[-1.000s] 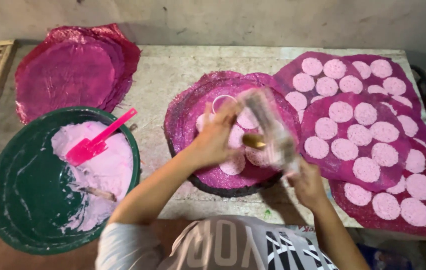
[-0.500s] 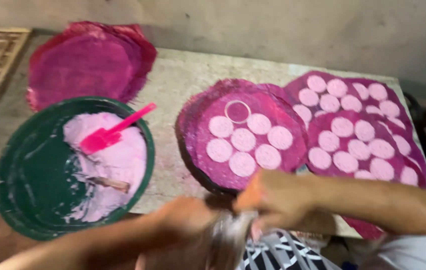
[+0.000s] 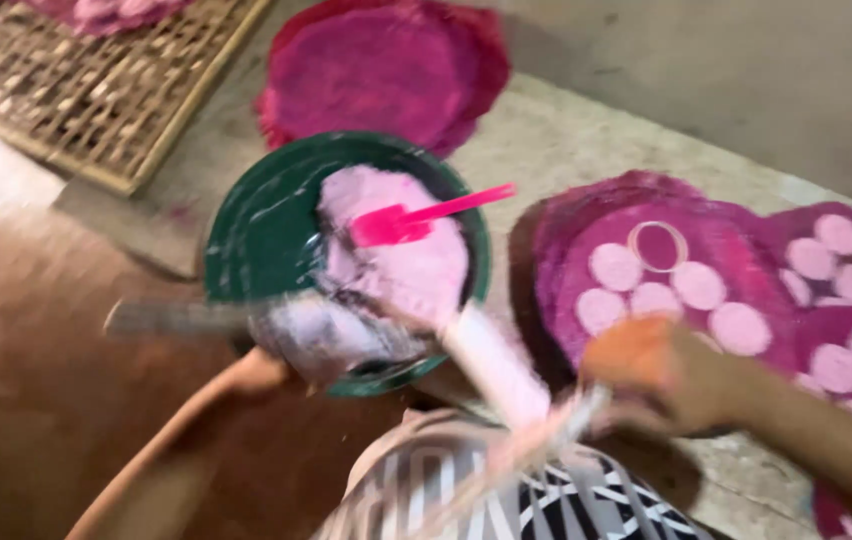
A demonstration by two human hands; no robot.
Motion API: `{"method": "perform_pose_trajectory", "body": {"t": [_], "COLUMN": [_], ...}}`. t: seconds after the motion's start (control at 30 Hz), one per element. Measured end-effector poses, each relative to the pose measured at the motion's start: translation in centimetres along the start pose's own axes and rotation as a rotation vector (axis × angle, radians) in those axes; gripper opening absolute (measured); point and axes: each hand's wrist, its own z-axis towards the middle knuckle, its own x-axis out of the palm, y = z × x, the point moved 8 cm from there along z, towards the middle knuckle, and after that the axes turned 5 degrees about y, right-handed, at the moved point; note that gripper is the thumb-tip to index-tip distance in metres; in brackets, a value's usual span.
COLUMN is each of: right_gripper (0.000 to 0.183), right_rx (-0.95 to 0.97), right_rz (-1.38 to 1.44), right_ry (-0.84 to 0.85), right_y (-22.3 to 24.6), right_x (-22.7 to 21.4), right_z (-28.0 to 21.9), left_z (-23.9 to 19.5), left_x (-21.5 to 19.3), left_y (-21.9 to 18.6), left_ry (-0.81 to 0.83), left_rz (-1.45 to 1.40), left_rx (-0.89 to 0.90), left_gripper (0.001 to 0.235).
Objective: The person uses a circular stencil and a paint roller to apply light pink paint onto a dark pink circular craft surface, creating multiple light-colored circles. The person repeatedly reloads the roller from a green bucket and continues stamping circles across the surface.
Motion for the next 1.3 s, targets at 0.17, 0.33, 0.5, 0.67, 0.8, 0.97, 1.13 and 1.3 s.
{"method": "perform_pose_trajectory", "body": {"t": [0.17, 0.33, 0.5, 0.67, 0.8, 0.97, 1.13, 1.3], "right_gripper": [0.025, 0.056, 0.065, 0.059, 0.063, 0.024, 0.044, 0.034], "right_rx": [-0.281, 0.066, 0.531, 0.505, 0.361, 0.483, 0.348, 0.285], "right_rz": [-0.956, -0.771, -0.358, -0.492, -0.310, -0.738, -0.739, -0.736], "right_ry": [0.040, -0.260, 0.478, 0.535, 0.619, 0.595, 0.598, 0.653], "right_y": [-3.5, -5.7, -12.9, -15.2, -14.6, -14.6, -14.1, -13.7], "right_x": [-0.6, 1.0, 17.8, 21.8, 17.9, 14.5, 19.3, 22.1], "right_z": [8.9, 16.2, 18.1, 19.4, 20.0, 17.4, 15.9, 15.0], "left_z": [-2.4, -1.0, -2.2, -2.6, -2.5, -1.8, -1.5, -2.1], "left_x": [2.8, -0.9, -8.1, -8.9, -8.6, -8.7, -8.3, -8.1], "left_y": [-0.1, -0.4, 3.6, 5.2, 4.5, 2.2, 1.3, 1.1], "left_ry": [0.321, -0.028, -0.607, -0.755, -0.773, -0.777, -0.782, -0.806], "left_rz": [-0.693, -0.573, -0.169, 0.054, 0.222, 0.405, 0.475, 0.523], "left_rx": [0.195, 0.440, 0.299, 0.350, 0.387, 0.426, 0.434, 0.437], "left_gripper": [0.015, 0.014, 0.018, 0.023, 0.028, 0.033, 0.039, 0.044]}}
